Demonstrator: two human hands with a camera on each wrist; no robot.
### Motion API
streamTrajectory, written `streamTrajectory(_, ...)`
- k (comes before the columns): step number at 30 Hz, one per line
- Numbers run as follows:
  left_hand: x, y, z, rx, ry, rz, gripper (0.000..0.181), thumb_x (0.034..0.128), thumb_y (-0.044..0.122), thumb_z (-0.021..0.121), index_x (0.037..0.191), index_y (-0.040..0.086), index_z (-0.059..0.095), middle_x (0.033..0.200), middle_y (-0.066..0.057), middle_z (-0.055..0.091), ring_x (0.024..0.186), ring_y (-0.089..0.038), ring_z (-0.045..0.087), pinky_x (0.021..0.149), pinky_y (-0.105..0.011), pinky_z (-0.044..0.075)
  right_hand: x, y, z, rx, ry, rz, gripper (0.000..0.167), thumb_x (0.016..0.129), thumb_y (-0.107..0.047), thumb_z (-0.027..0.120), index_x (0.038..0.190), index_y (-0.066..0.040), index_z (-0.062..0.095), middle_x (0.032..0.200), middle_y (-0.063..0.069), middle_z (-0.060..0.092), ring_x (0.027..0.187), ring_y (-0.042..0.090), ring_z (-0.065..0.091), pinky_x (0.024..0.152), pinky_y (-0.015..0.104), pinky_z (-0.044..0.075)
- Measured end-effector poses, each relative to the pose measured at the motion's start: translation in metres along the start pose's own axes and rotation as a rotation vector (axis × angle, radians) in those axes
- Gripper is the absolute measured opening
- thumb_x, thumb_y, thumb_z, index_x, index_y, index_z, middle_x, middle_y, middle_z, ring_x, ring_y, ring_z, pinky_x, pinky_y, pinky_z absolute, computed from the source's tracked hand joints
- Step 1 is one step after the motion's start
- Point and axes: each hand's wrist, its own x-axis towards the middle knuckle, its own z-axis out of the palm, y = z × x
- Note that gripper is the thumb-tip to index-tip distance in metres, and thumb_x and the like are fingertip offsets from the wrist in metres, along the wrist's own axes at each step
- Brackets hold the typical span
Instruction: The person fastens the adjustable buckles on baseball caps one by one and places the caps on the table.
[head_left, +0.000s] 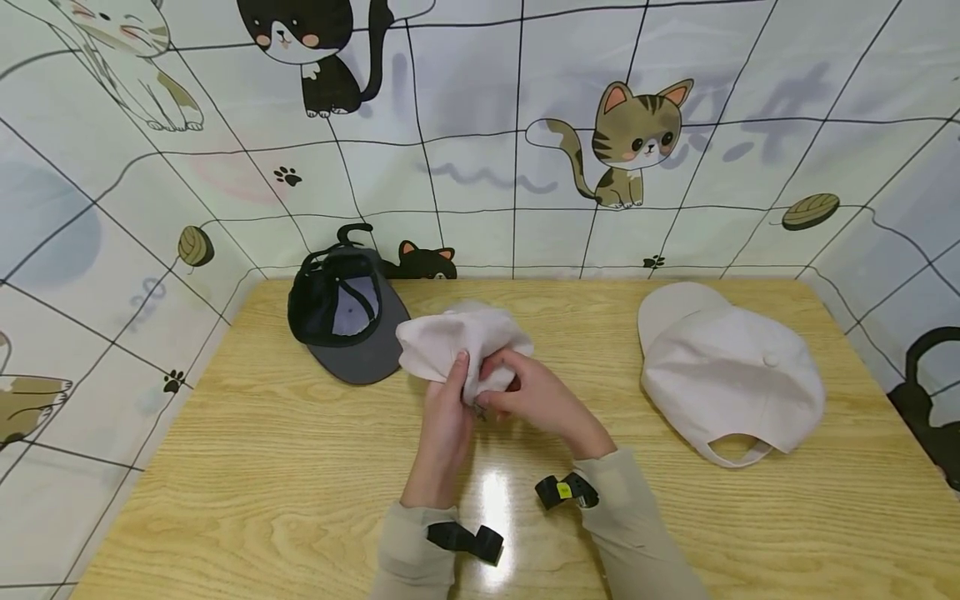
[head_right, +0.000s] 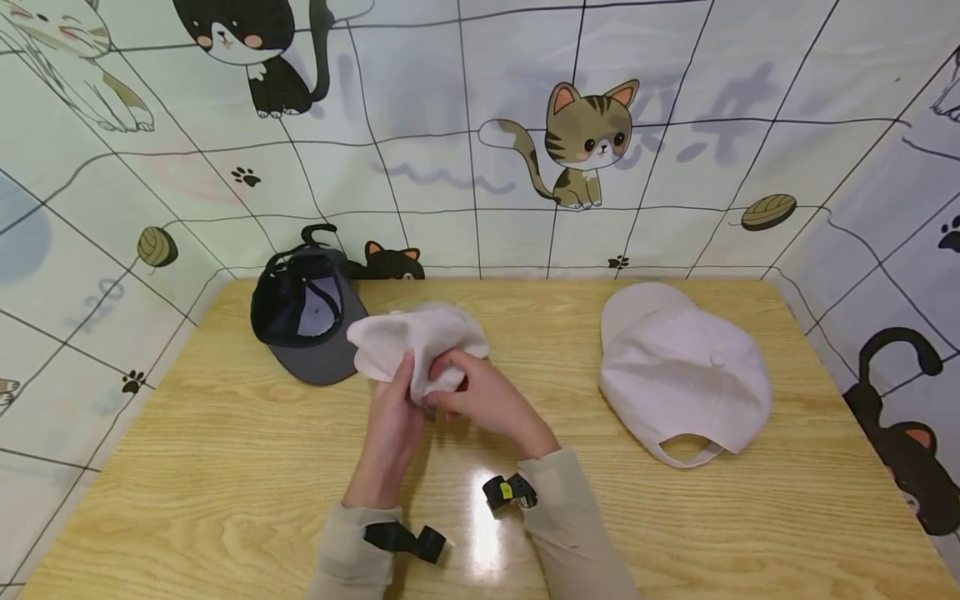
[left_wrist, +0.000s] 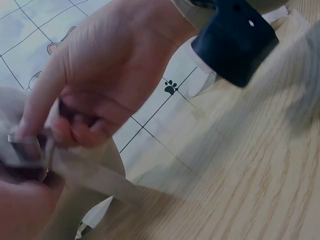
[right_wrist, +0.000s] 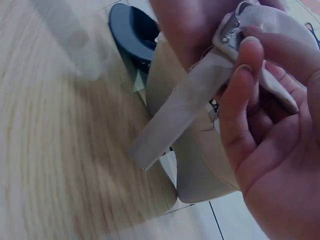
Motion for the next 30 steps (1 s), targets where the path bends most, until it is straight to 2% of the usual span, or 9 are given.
streamTrajectory(3, 0.000, -0.001, 0.000, 0.050, -0.006, 0.011, 0.036, 0.0928, 0.025, 0.049, 0.120, 0.001, 0.046, 0.120, -0.008, 0.047, 0.112, -0.018, 0.044, 0.097, -0.032, 0.033, -0.001, 0.001, -0.004, 0.032, 0.067, -0.020, 0.027, 0.078, -0.027, 0.070, 0.095, -0.015, 0.054, 0.075, 0.009, 0.057, 0.060, 0.027, 0.057, 0.058, 0.051, 0.048)
streamTrajectory(5, 0.000, -0.003, 0.000, 0.095, -0.001, 0.007, 0.032, 0.0920, 0.024, 0.051, 0.111, -0.001, 0.053, 0.113, -0.007, 0.052, 0.108, -0.018, 0.048, 0.096, -0.033, 0.036, -0.002, 0.001, -0.008, 0.075, 0.116, -0.035, 0.027, 0.078, -0.029, 0.069, 0.094, -0.014, 0.054, 0.071, 0.011, 0.057, 0.060, 0.029, 0.056, 0.058, 0.051, 0.047)
streamTrajectory(9, 0.000, -0.005, 0.000, 0.156, 0.021, -0.001, 0.025, 0.0894, 0.024, 0.055, 0.095, 0.000, 0.061, 0.102, -0.007, 0.057, 0.098, -0.018, 0.054, 0.090, -0.037, 0.041, -0.004, -0.001, -0.014, 0.149, 0.196, -0.058, 0.025, 0.079, -0.027, 0.069, 0.092, -0.012, 0.055, 0.064, 0.012, 0.055, 0.060, 0.036, 0.053, 0.055, 0.041, 0.048)
streamTrajectory(12, 0.000, -0.006, 0.000, 0.153, 0.033, 0.012, 0.023, 0.0881, 0.022, 0.057, 0.095, 0.001, 0.062, 0.099, -0.008, 0.058, 0.093, -0.019, 0.056, 0.087, -0.038, 0.043, -0.005, -0.004, -0.016, 0.234, 0.204, -0.075, 0.020, 0.081, -0.018, 0.067, 0.092, -0.007, 0.054, 0.063, 0.012, 0.054, 0.058, 0.036, 0.052, 0.053, 0.034, 0.047)
streamTrajectory(16, 0.000, -0.007, -0.002, 0.133, 0.038, 0.025, 0.020, 0.0867, 0.019, 0.059, 0.098, 0.003, 0.061, 0.096, -0.007, 0.059, 0.087, -0.017, 0.057, 0.084, -0.039, 0.044, -0.005, -0.003, -0.016, 0.343, 0.199, -0.105, 0.020, 0.082, -0.013, 0.065, 0.092, -0.002, 0.052, 0.067, 0.011, 0.052, 0.055, 0.026, 0.051, 0.052, 0.035, 0.047)
streamTrajectory(22, 0.001, -0.008, -0.003, 0.109, 0.049, 0.024, 0.008, 0.0860, 0.013, 0.060, 0.091, 0.008, 0.059, 0.083, -0.002, 0.057, 0.072, -0.015, 0.054, 0.068, -0.028, 0.046, -0.003, 0.002, -0.017, 0.397, 0.209, -0.144, 0.017, 0.084, -0.013, 0.063, 0.093, -0.003, 0.052, 0.069, 0.009, 0.051, 0.054, 0.018, 0.051, 0.050, 0.033, 0.046)
streamTrajectory(25, 0.002, -0.008, -0.003, 0.092, 0.043, 0.023, 0.008, 0.0865, 0.013, 0.059, 0.091, 0.006, 0.058, 0.085, -0.003, 0.057, 0.068, -0.013, 0.053, 0.062, -0.024, 0.046, -0.002, 0.000, -0.017, 0.426, 0.235, -0.144, 0.018, 0.084, -0.012, 0.063, 0.093, -0.002, 0.053, 0.068, 0.008, 0.052, 0.055, 0.017, 0.051, 0.051, 0.031, 0.047)
streamTrajectory(30, 0.003, -0.007, -0.002, 0.079, 0.035, 0.032, 0.017, 0.0879, 0.016, 0.058, 0.095, 0.002, 0.061, 0.093, -0.005, 0.059, 0.067, -0.012, 0.055, 0.059, -0.023, 0.046, -0.003, -0.005, -0.019, 0.521, 0.279, -0.146, 0.018, 0.083, -0.010, 0.063, 0.096, -0.002, 0.054, 0.072, 0.007, 0.056, 0.059, 0.015, 0.054, 0.056, 0.026, 0.048)
